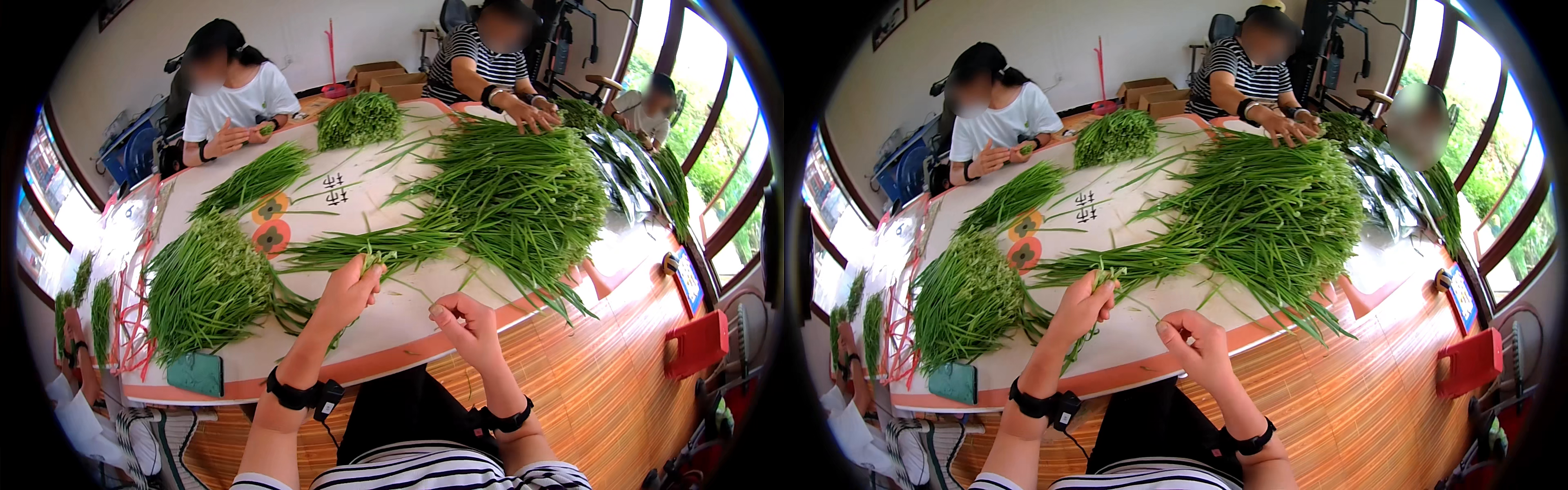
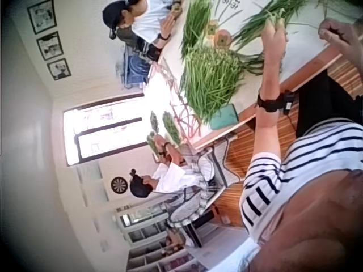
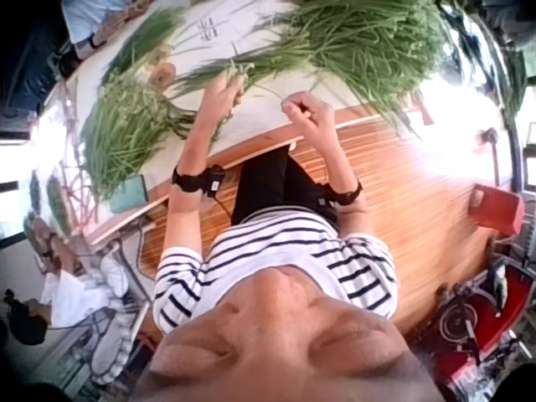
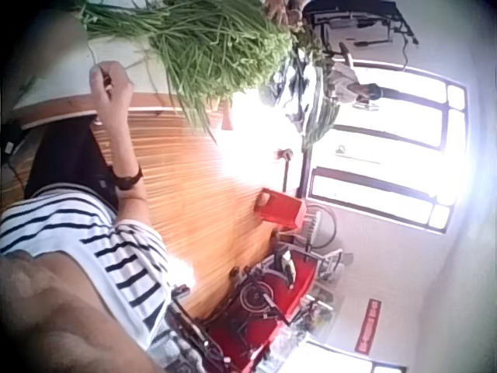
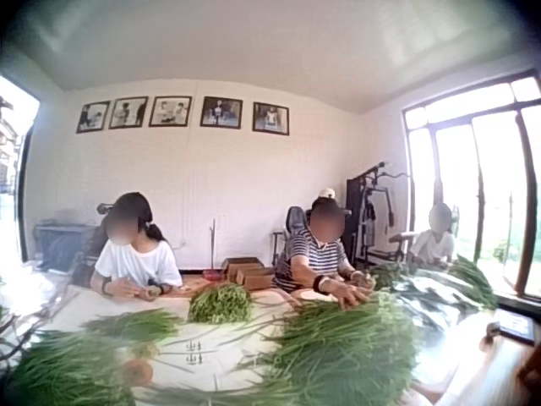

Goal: The person cleans and sorts chives by hand on a large table, picking through bunches to remove debris and damaged leaves.

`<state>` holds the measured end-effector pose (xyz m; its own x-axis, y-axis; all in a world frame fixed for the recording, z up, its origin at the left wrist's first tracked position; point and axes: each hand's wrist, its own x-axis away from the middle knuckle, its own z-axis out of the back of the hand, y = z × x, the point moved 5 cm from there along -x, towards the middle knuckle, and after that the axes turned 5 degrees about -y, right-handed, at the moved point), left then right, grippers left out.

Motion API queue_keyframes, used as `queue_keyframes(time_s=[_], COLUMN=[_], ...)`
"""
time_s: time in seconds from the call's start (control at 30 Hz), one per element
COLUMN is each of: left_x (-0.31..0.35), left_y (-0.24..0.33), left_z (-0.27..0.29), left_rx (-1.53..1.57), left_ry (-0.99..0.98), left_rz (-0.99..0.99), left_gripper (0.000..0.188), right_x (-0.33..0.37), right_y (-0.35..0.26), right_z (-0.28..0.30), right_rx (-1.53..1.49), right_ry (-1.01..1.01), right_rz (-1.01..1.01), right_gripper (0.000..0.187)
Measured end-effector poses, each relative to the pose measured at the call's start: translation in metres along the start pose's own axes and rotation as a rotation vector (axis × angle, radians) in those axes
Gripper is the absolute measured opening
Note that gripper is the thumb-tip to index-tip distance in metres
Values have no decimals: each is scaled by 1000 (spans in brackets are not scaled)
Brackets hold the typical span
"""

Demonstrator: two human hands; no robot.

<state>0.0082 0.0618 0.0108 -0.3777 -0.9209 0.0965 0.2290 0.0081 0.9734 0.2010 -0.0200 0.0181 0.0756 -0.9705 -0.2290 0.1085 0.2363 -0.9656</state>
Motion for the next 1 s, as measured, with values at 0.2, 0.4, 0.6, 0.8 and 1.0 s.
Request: queue_keyframes(time_s=[0.2, 0.4, 0.6, 0.8, 1.0], left_x=[7, 34, 70, 84, 87], left_y=[12, 29, 55, 38, 24], left_z=[8, 23, -20, -39, -39], left_rx=[18, 15, -209, -353, -180], left_ry=[125, 233, 77, 64, 60], left_rz=[-86, -150, -185, -115, -6], left_gripper=[25, 22, 26, 25, 24], right_x=[22, 32, 14, 9, 13], right_y=[-33, -48, -32, -18, -12], right_z=[-5, -9, -20, -29, -33], right_rx=[-72, -112, 54, 121, -88], right_ry=[-230, -509, -413, -290, -259], right_rz=[66, 138, 97, 95, 3], right_gripper=[12, 18, 19, 19, 23])
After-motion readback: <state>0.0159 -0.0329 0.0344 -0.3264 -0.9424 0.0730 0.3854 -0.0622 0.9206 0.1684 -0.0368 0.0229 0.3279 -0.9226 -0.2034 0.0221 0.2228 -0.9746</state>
